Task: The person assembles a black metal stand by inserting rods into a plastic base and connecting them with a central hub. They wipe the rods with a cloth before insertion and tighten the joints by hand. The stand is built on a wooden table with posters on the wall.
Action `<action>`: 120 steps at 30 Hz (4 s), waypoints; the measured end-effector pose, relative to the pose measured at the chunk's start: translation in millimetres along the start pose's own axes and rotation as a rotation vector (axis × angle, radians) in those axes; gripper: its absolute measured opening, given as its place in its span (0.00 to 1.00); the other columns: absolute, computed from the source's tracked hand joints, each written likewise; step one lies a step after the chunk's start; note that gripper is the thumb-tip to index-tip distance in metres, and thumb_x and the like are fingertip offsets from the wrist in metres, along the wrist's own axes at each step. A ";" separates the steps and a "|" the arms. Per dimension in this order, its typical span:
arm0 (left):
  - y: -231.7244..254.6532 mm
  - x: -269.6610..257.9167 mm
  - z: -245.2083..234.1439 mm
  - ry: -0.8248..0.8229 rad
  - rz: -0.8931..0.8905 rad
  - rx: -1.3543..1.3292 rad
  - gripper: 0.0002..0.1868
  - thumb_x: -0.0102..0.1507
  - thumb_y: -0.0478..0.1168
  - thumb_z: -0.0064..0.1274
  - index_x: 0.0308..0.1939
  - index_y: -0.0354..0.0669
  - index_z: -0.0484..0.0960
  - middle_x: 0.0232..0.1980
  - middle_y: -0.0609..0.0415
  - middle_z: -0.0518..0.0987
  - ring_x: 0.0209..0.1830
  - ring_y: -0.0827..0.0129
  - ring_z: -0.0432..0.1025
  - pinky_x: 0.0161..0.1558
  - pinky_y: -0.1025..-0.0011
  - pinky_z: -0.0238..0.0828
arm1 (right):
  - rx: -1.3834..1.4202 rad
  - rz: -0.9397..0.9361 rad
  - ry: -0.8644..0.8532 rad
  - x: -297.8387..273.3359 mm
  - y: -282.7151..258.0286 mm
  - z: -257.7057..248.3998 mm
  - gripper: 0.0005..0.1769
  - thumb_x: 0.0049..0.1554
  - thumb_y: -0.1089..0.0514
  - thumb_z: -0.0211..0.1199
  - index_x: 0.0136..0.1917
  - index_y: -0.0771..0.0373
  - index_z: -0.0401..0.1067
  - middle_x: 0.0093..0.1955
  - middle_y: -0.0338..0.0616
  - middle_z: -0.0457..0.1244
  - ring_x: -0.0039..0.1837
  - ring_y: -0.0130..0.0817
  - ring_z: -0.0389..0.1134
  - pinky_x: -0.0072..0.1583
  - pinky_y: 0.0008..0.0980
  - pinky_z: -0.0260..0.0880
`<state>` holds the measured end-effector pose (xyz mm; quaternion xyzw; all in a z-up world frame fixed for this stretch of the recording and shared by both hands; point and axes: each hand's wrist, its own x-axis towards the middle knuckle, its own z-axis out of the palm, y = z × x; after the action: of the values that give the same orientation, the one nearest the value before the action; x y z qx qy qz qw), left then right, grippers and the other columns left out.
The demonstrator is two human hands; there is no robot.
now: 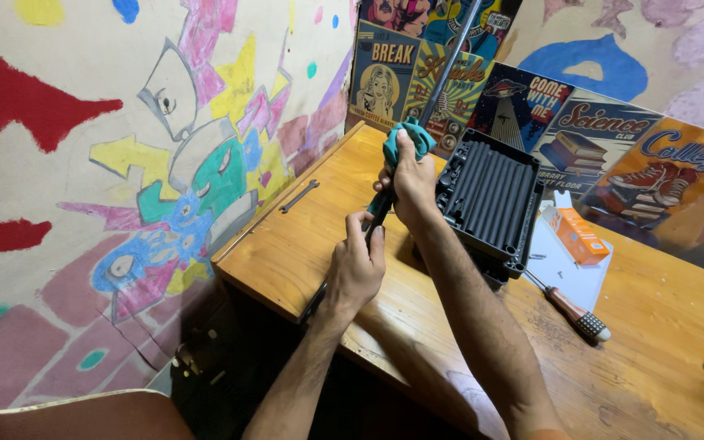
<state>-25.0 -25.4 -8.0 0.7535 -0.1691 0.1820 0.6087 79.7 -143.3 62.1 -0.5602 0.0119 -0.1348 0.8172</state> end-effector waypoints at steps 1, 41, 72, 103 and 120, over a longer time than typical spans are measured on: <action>-0.9 -0.3 -1.5 -0.016 0.022 0.014 0.14 0.71 0.43 0.44 0.56 0.40 0.65 0.28 0.39 0.81 0.28 0.45 0.79 0.27 0.53 0.70 | 0.015 -0.011 -0.005 4.2 -4.4 -2.9 0.23 0.65 0.42 0.56 0.38 0.60 0.60 0.27 0.39 0.52 0.26 0.30 0.56 0.30 0.35 0.63; 12.2 129.2 99.6 -0.110 -0.198 -0.759 0.12 0.66 0.43 0.57 0.41 0.36 0.86 0.36 0.61 0.83 0.35 0.82 0.74 0.40 0.80 0.71 | -0.607 -0.033 -0.270 -33.8 -40.8 -103.5 0.11 0.66 0.53 0.57 0.46 0.62 0.69 0.27 0.32 0.57 0.26 0.21 0.57 0.28 0.27 0.55; 38.6 173.7 187.7 0.072 0.011 -0.678 0.21 0.74 0.49 0.41 0.58 0.35 0.78 0.36 0.59 0.77 0.30 0.81 0.71 0.31 0.80 0.70 | -0.902 -0.240 -0.274 -10.6 -113.5 -215.8 0.07 0.58 0.63 0.62 0.51 0.62 0.75 0.40 0.37 0.68 0.44 0.23 0.64 0.47 0.28 0.69; 69.9 157.8 164.3 -0.182 0.168 -0.253 0.22 0.76 0.53 0.30 0.53 0.44 0.76 0.21 0.61 0.64 0.17 0.74 0.59 0.19 0.70 0.56 | 0.023 -0.355 -0.002 -5.1 -127.0 -226.6 0.21 0.60 0.73 0.53 0.67 0.73 0.70 0.55 0.46 0.67 0.56 0.31 0.69 0.59 0.30 0.72; 122.9 123.9 149.7 -0.454 0.281 0.490 0.18 0.66 0.46 0.49 0.60 0.56 0.69 0.42 0.43 0.84 0.43 0.40 0.77 0.40 0.43 0.70 | 0.236 -0.279 -0.029 13.2 -103.3 -234.5 0.27 0.62 0.69 0.62 0.74 0.70 0.64 0.55 0.40 0.68 0.50 0.24 0.68 0.46 0.25 0.65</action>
<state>35.3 -200.8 127.8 0.8676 -0.3531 0.1271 0.3263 31.0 -395.0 71.5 -0.4588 -0.0939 -0.2393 0.8506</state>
